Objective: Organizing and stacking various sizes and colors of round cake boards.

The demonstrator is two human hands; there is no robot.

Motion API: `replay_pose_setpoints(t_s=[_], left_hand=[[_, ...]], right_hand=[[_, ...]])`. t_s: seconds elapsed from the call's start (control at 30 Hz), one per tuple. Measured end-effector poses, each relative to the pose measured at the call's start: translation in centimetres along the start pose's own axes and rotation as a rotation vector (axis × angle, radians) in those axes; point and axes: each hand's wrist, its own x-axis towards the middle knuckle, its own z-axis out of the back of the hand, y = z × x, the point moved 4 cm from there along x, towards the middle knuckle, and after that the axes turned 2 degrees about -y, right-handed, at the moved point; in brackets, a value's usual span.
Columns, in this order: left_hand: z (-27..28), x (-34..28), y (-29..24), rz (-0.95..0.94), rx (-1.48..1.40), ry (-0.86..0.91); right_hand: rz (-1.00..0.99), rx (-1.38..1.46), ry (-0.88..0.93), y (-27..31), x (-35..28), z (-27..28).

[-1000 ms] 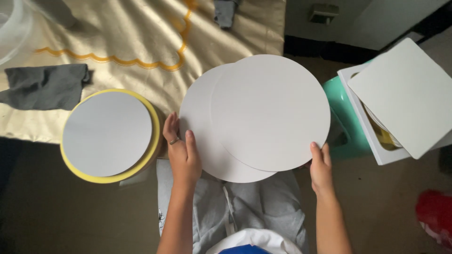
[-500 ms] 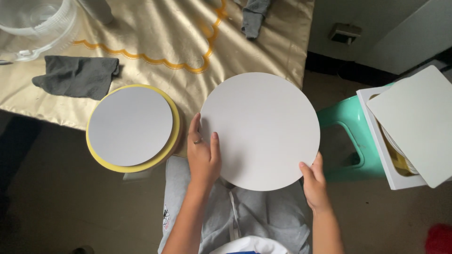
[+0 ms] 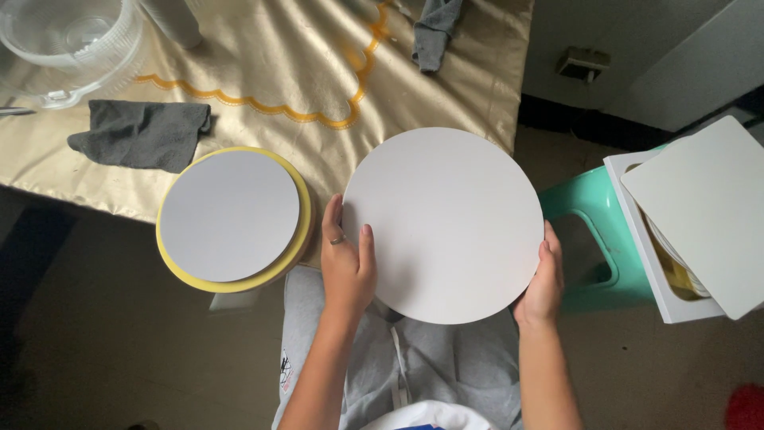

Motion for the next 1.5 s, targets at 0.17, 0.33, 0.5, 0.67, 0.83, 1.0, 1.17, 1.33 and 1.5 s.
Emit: replay_pose_setpoints(t_s=[0.17, 0.33, 0.5, 0.67, 0.83, 1.0, 1.17, 1.33, 1.5], left_hand=[[-0.3, -0.2, 0.7, -0.04, 0.001, -0.018], [-0.2, -0.3, -0.6, -0.047, 0.027, -0.033], [-0.4, -0.4, -0.9, -0.018, 0.04, -0.078], [-0.9, -0.7, -0.1, -0.003, 0.018, -0.092], [-1.2, -0.6, -0.1, -0.036, 0.011, -0.125], [-0.9, -0.3, 0.1, -0.063, -0.037, -0.17], [-0.7, -0.4, 0.2, -0.047, -0.055, -0.124], [-0.7, -0.4, 0.1, -0.041, -0.059, -0.123], [-0.5, -0.4, 0.0, -0.044, -0.054, -0.118]], right_hand=[[0.027, 0.096, -0.038, -1.2, 0.5, 0.0], [0.046, 0.128, -0.053, -0.6, 0.1, -0.8], [0.044, 0.082, -0.043, -0.2, -0.1, -1.1], [0.06, 0.114, -0.024, -0.3, 0.0, -1.1], [-0.029, 0.241, -0.031, 0.0, 0.8, -0.4], [-0.086, 0.396, -0.079, -1.8, 6.4, 6.8], [-0.117, 0.398, -0.217, -1.6, 13.2, 15.6], [-0.218, 0.458, -0.292, -1.5, 15.0, 19.2], [-0.157, 0.3, -0.364, -1.6, 15.7, 19.8]])
